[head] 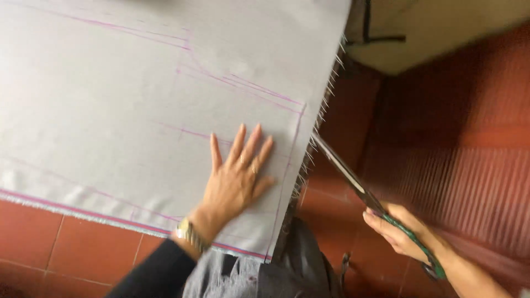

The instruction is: Cutting out a garment pattern from fabric using scissors along marked lines.

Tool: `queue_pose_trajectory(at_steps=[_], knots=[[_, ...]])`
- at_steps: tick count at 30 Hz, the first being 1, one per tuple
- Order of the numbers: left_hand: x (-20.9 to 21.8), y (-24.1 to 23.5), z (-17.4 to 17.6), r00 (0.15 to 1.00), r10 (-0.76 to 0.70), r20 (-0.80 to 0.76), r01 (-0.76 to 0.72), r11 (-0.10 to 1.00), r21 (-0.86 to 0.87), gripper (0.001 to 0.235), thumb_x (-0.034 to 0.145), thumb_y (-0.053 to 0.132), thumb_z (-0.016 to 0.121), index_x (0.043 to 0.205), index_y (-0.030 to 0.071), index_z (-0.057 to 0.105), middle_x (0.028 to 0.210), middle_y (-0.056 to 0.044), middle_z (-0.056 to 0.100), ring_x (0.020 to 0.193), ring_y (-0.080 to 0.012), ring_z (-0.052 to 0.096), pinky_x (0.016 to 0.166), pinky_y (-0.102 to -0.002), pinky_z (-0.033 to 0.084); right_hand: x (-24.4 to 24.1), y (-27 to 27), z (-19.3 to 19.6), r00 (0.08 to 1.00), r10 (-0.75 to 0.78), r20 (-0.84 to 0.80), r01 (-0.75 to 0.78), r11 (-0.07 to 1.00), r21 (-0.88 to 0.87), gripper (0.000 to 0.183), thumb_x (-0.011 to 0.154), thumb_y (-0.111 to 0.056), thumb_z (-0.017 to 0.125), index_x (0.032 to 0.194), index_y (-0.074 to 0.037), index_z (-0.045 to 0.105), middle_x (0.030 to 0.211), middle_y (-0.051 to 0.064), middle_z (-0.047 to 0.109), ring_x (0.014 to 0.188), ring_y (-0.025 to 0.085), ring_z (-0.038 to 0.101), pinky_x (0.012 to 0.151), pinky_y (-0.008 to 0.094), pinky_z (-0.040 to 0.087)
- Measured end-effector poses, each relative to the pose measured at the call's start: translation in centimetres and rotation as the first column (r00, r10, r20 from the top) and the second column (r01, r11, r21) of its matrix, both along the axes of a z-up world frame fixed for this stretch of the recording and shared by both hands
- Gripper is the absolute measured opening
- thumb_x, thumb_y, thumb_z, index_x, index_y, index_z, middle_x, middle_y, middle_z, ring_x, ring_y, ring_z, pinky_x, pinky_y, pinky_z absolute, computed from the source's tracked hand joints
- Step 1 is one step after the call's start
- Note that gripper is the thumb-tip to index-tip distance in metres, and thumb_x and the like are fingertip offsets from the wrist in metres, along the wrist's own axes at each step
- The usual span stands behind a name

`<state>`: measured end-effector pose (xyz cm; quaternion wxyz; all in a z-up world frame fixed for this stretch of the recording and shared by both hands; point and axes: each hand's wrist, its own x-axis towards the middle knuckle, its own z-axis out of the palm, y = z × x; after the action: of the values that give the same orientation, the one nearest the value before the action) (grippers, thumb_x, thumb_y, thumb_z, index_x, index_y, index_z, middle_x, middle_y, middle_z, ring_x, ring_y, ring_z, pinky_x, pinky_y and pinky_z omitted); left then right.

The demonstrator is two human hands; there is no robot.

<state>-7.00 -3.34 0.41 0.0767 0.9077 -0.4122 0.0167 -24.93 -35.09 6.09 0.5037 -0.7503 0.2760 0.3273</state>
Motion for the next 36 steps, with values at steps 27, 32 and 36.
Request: queue_pose_trajectory(at_steps=[27,32,36], knots=[[-6.7,-6.7,1.0,0.847,0.531,-0.024,-0.53,0.84,-0.116,0.074,0.091,0.053,0.048,0.152,0.018,0.024,0.16,-0.009,0.018,0.149,-0.0298,0.013,0.113,-0.065,0.01,10.4,-14.8,-1.7,0.944,0.235,-0.229,-0.066,0.82,0.569,0.07,0.084,-0.064,0.035,0.101,0.002,0.053,0.073,0.008,0.038,0.048,0.01,0.033,0.036,0.024,0.039],[-4.2,-9.5,0.7,0.844,0.536,-0.027,-0.533,0.829,-0.168,0.066,0.094,0.044,0.051,0.15,0.017,0.03,0.158,-0.01,0.023,0.148,-0.0307,0.017,0.114,-0.064,0.011,14.0,-17.3,-2.2,0.882,0.346,-0.319,-0.084,0.784,0.615,0.069,0.083,-0.063,0.036,0.099,0.002,0.053,0.072,0.008,0.04,0.049,0.009,0.034,0.036,0.024,0.04],[-3.5,-9.8,0.2,0.864,0.503,0.002,-0.494,0.85,-0.184,0.055,0.095,0.039,0.051,0.144,0.015,0.04,0.153,-0.011,0.034,0.145,-0.0322,0.024,0.114,-0.064,0.011,15.8,-17.4,-1.3,0.821,0.325,-0.47,0.015,0.809,0.587,0.068,0.085,-0.063,0.035,0.097,0.002,0.052,0.072,0.008,0.04,0.05,0.011,0.034,0.036,0.023,0.035]])
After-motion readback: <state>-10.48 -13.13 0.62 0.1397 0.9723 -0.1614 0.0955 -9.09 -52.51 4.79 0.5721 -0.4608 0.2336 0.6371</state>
